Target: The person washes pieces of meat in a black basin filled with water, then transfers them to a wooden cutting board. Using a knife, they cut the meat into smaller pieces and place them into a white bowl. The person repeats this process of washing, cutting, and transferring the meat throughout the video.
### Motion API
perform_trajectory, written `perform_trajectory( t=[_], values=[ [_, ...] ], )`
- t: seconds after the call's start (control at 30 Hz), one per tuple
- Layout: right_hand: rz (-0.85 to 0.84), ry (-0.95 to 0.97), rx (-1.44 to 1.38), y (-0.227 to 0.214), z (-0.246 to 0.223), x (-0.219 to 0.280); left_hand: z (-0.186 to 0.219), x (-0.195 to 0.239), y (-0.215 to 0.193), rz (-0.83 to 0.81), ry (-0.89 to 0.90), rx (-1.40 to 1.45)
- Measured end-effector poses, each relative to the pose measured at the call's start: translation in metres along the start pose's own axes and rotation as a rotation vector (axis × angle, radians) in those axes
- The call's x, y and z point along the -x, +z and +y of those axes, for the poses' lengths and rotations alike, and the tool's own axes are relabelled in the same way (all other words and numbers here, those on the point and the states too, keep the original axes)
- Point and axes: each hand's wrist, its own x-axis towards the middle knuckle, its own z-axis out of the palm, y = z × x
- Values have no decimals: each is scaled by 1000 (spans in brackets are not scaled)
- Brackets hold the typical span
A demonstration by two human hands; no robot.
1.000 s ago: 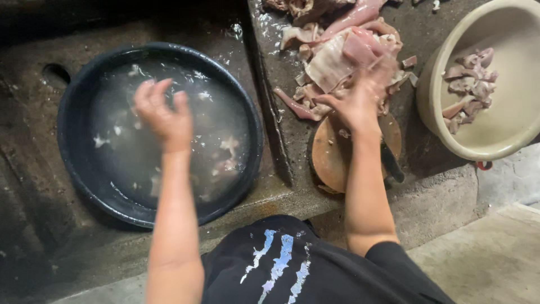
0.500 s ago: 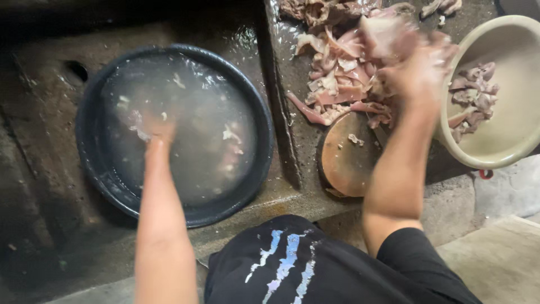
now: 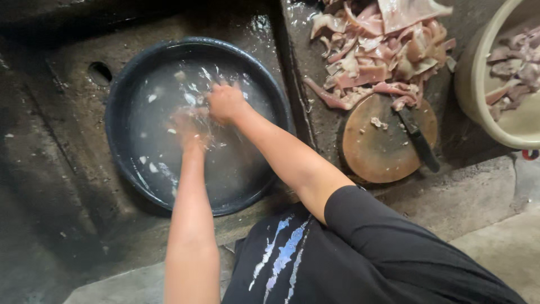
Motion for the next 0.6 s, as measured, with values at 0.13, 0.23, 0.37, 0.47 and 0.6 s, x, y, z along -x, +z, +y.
perform_trajectory(
  t=[0.13,0.23,0.37,0.47,0.6],
  values=[
    [34,-29,62,37,10,4,-21,27,40,30,64,-3],
    [98,25,-107,60,21,32,-23,57,74,-9,57,148],
    [-16,14,-60,82,20,58,-3,77,110,-8,27,148],
    [-69,5,-3,106,20,68,9,88,141,-86,89,132],
    [-96,109,-177,144,26,75,18,105,133,-329,12,364]
  ],
)
